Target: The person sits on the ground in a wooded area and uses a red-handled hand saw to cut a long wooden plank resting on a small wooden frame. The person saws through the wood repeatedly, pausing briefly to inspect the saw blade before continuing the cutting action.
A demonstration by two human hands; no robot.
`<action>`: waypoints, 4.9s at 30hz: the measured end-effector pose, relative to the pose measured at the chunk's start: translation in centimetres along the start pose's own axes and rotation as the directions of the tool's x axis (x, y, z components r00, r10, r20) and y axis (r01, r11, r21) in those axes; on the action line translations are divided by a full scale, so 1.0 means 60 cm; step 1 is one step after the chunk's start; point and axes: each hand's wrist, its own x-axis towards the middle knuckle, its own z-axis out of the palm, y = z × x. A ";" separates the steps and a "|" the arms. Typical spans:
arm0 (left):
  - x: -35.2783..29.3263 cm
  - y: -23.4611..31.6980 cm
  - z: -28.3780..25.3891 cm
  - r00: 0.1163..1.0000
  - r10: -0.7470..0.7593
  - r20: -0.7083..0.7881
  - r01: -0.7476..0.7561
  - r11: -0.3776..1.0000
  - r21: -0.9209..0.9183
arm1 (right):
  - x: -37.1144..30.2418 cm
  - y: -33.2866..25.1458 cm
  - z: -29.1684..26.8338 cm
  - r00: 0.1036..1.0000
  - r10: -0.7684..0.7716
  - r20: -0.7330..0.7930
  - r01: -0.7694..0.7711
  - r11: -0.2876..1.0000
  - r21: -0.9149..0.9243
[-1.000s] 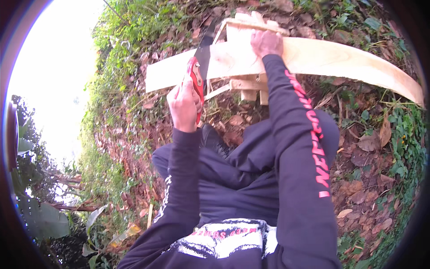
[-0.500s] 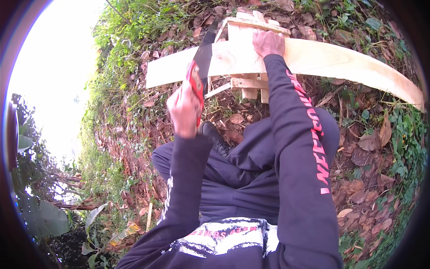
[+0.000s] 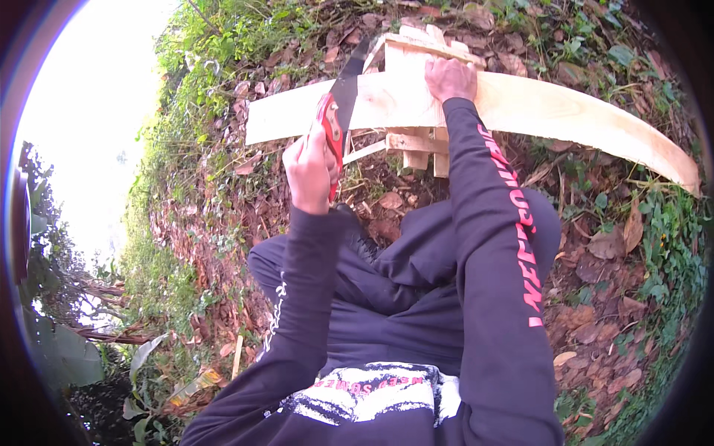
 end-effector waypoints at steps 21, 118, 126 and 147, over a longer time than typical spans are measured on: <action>-0.103 0.096 -0.040 0.905 -0.400 0.143 0.413 0.751 -0.515 | 0.018 0.049 0.035 0.969 0.065 -0.237 -0.079 0.996 -0.051; -0.060 0.085 -0.109 0.941 -0.338 0.001 0.320 0.890 -0.325 | 0.028 0.009 0.037 0.984 0.146 -0.105 -0.163 0.971 -0.176; -0.050 0.082 -0.104 0.985 -0.171 -0.027 0.159 0.957 -0.242 | 0.010 0.005 0.045 0.990 0.107 -0.087 -0.121 0.975 -0.184; 0.028 -0.020 -0.030 0.943 -0.332 -0.007 0.297 0.852 -0.431 | 0.004 -0.004 0.055 0.987 0.120 -0.108 -0.135 0.981 -0.142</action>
